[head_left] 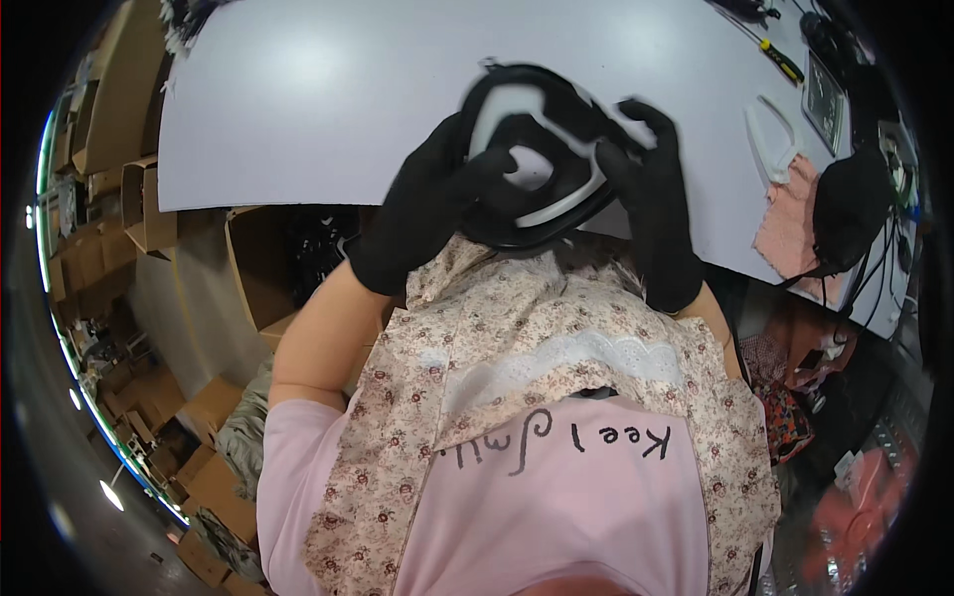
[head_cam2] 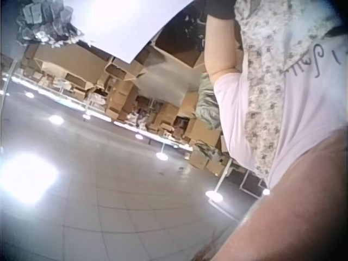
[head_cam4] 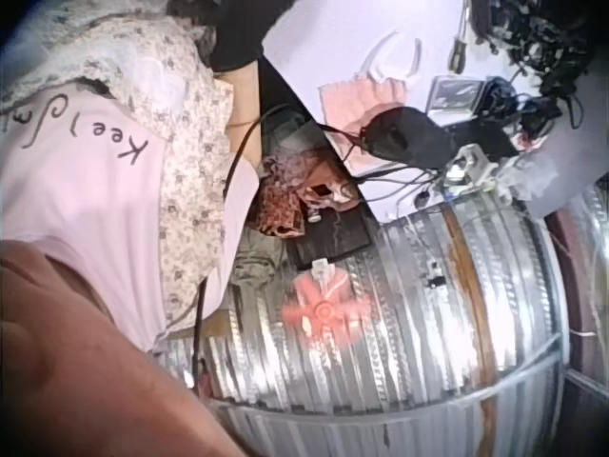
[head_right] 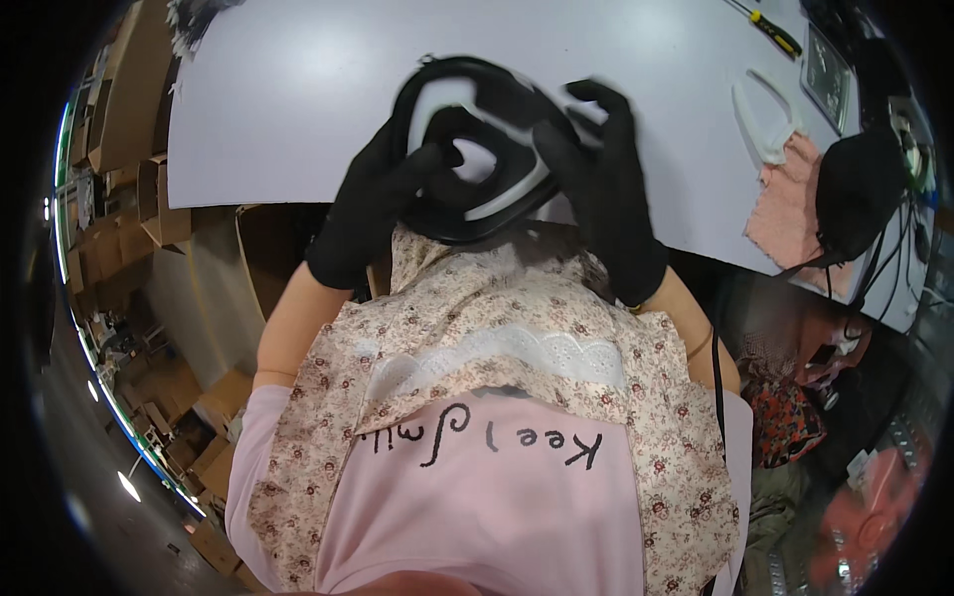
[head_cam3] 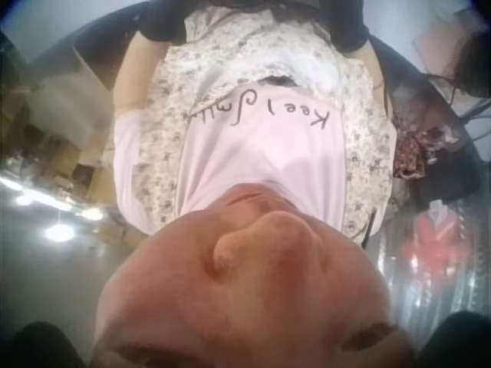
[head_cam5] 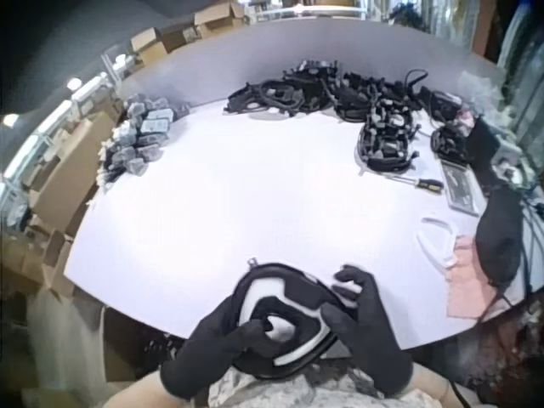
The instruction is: The person assembles mask frames by snapping white plastic inserts into black frames by hand, placing the completed frames into a box, and arranging additional mask components on the workbench.
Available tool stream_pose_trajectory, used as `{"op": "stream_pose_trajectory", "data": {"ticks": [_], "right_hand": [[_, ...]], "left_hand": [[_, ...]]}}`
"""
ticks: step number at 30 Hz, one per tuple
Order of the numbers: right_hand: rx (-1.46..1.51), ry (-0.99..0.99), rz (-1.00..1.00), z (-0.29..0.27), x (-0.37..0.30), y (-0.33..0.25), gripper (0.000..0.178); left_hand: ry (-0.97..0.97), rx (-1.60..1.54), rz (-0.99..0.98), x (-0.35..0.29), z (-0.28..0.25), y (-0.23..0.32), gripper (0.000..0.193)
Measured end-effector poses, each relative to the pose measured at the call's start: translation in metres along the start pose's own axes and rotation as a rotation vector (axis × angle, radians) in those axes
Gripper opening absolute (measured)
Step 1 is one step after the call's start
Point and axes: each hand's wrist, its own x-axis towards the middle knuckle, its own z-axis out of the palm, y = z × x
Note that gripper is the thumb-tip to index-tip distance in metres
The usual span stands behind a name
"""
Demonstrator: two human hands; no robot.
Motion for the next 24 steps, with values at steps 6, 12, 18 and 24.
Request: {"op": "stream_pose_trajectory", "data": {"ticks": [6,12,18,24], "right_hand": [[-0.322,-0.655,-0.343,0.002,0.026,-0.049,0.050],[-0.266,-0.762,0.207,-0.006,0.014,-0.051,0.044],[-0.377,-0.655,-0.089,-0.006,-0.005,-0.023,0.032],[-0.402,-0.567,0.058,-0.001,0.000,-0.029,0.031]], "left_hand": [[-0.239,0.795,0.175,-0.012,-0.003,0.030,0.059],[-0.198,0.633,-0.031,-0.023,-0.009,0.008,0.045],[-0.134,0.691,0.012,-0.026,-0.006,-0.012,0.041],[-0.108,0.734,0.183,-0.004,-0.013,-0.021,0.042]]}}
